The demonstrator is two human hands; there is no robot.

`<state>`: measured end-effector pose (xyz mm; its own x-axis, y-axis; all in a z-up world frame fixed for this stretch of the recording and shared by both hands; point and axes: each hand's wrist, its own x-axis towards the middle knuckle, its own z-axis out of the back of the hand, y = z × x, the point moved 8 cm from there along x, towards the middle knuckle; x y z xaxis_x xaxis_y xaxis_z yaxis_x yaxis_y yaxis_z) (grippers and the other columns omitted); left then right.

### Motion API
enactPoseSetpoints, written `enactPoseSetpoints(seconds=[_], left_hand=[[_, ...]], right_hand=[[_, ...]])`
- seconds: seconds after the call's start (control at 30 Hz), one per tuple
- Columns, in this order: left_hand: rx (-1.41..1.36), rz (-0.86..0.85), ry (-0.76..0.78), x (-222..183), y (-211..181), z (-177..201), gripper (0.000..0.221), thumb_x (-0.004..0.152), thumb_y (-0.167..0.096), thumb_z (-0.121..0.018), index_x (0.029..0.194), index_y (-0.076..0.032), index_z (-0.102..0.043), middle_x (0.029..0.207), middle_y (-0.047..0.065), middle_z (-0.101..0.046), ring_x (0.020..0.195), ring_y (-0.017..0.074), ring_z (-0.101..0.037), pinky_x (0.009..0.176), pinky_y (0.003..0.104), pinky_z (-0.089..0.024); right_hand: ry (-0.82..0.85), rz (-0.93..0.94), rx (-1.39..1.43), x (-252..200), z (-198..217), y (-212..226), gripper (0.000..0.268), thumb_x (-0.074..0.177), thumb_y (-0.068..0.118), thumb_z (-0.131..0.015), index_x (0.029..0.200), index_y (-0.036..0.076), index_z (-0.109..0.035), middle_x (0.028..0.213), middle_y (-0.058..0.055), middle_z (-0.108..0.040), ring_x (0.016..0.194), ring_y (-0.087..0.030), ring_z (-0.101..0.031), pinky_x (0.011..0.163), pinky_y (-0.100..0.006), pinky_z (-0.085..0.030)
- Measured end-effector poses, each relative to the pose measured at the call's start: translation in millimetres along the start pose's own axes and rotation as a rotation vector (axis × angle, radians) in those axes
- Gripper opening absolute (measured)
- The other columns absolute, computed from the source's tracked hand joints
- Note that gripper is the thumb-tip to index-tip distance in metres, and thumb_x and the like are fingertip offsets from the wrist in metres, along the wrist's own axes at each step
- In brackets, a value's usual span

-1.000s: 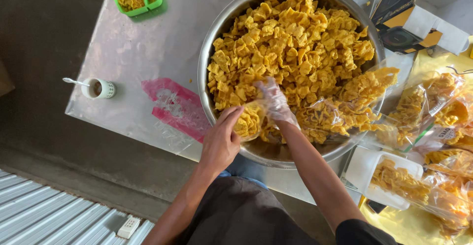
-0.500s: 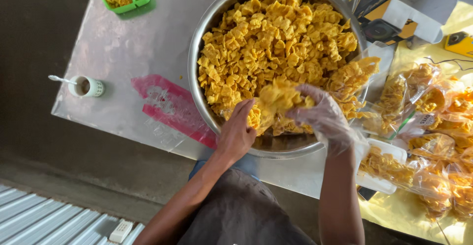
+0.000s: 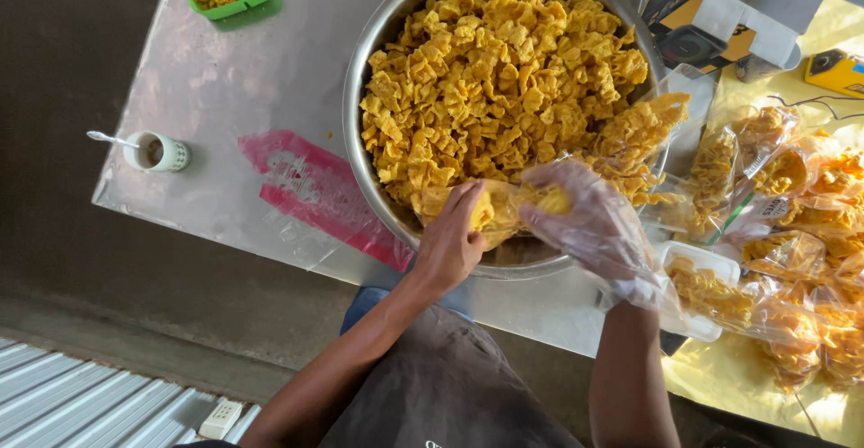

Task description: The person scoops yellow corn snacks from a large metal bowl into a white container placed on a digital scale. They transfer the weighed snacks into clear plastic bags and seal them. The person wears disposable gloves and works at a metal table with a yellow cloth.

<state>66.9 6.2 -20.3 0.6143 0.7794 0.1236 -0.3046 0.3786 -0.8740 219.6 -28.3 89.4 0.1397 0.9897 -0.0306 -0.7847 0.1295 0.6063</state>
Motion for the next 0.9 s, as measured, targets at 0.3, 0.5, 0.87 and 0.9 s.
enactPoseSetpoints(seconds=[0.3,0.5,0.87,0.9], left_hand=[[-0.017,0.27,0.145,-8.5,22.4,5.6,0.072,0.083,0.001,-0.061,0.151,-0.003,-0.038,0.152,0.015,-0.043,0.105,0.0355,-0.066,0.088,0.041,-0.055],[0.095,0.214,0.105,-4.7,32.4,32.6,0.069,0.079,0.004,-0.058,0.147,-0.005,-0.047,0.153,0.013,-0.047,0.126,0.0361,-0.059,0.095,0.043,-0.053],[0.228,0.196,0.163,-2.8,23.6,49.1,0.07,0.079,0.005,-0.057,0.147,-0.008,-0.048,0.151,0.012,-0.05,0.131,0.0339,-0.055,0.102,0.041,-0.05],[0.266,0.202,0.161,-4.6,30.4,48.9,0.07,0.079,0.005,-0.057,0.147,-0.008,-0.048,0.151,0.012,-0.05,0.131,0.034,-0.055,0.102,0.042,-0.05]], right_hand=[[-0.043,-0.45,0.689,4.7,-71.7,-32.1,0.042,0.089,0.038,-0.072,0.12,0.012,-0.063,0.121,-0.008,-0.067,0.099,-0.014,-0.071,0.071,-0.029,-0.066],[-0.333,-0.751,0.84,-16.7,-98.3,-143.4,0.037,0.095,0.035,-0.069,0.118,0.005,-0.068,0.109,-0.014,-0.072,0.088,-0.02,-0.071,0.071,-0.034,-0.061],[0.303,-0.684,-0.121,3.9,-328.9,-224.1,0.056,0.094,0.034,-0.063,0.143,0.012,-0.048,0.138,-0.023,-0.052,0.121,-0.035,-0.053,0.097,-0.043,-0.05],[0.336,-0.6,-0.218,15.0,-332.7,-217.3,0.058,0.094,0.034,-0.062,0.145,0.013,-0.045,0.141,-0.024,-0.05,0.125,-0.036,-0.051,0.099,-0.043,-0.048]])
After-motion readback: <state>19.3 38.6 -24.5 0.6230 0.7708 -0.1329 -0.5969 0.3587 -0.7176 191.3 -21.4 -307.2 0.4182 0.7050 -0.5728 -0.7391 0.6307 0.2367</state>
